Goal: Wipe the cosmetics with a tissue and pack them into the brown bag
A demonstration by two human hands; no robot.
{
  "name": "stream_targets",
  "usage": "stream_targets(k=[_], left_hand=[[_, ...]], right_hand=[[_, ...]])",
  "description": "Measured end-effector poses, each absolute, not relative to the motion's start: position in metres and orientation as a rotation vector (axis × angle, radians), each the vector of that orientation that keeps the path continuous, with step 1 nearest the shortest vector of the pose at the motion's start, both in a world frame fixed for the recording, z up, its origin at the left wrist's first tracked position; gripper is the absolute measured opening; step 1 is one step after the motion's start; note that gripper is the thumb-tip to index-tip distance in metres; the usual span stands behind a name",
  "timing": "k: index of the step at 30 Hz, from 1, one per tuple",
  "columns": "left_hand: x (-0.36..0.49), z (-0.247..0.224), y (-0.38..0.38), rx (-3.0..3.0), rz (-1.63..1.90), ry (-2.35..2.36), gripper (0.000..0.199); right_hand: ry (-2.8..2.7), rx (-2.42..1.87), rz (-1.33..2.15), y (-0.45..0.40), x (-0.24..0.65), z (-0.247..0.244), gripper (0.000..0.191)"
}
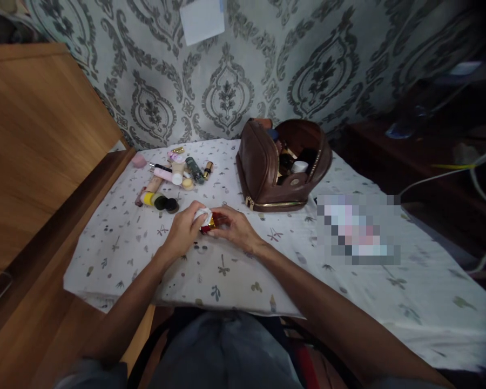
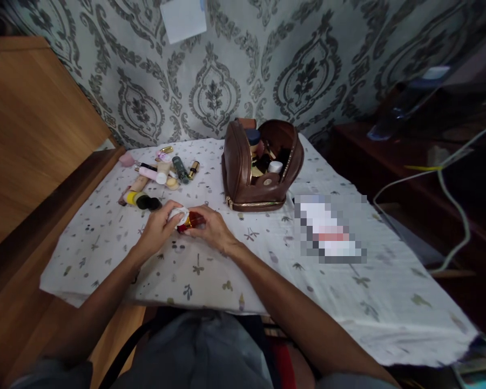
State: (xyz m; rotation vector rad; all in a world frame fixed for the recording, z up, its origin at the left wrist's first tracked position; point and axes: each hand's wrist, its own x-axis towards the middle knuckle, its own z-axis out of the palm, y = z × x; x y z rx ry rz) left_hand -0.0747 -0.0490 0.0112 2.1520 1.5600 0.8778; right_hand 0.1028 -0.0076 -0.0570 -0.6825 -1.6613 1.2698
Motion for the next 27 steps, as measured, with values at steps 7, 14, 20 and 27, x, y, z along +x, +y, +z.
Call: stream_targets(k=[7,14,20,27], left_hand=[[-0.088,0.002,-0.016,1.9,0.892,1.464,0.025],[-0.093,-0.003,-0.011,1.973,0.827,1.467,0.024],[-0.087,0.007,-0.044,2.33,0.863,1.471,0.028],[-0.085,0.006,-0.064,2.385,0.832,1.399,0.03]], right_hand=[[-1.717,-0.794,1.291,-0.004,0.107,-0.055,0.052],[-1.714,-0.734,1.343,-0.007,0.107,-0.05,0.055],[-1.662,-0.751,1.37,-0.007,0.105,-0.051,0.05],[-1.66,-0.814,1.366,-0.005,0.106,-0.055,0.053]])
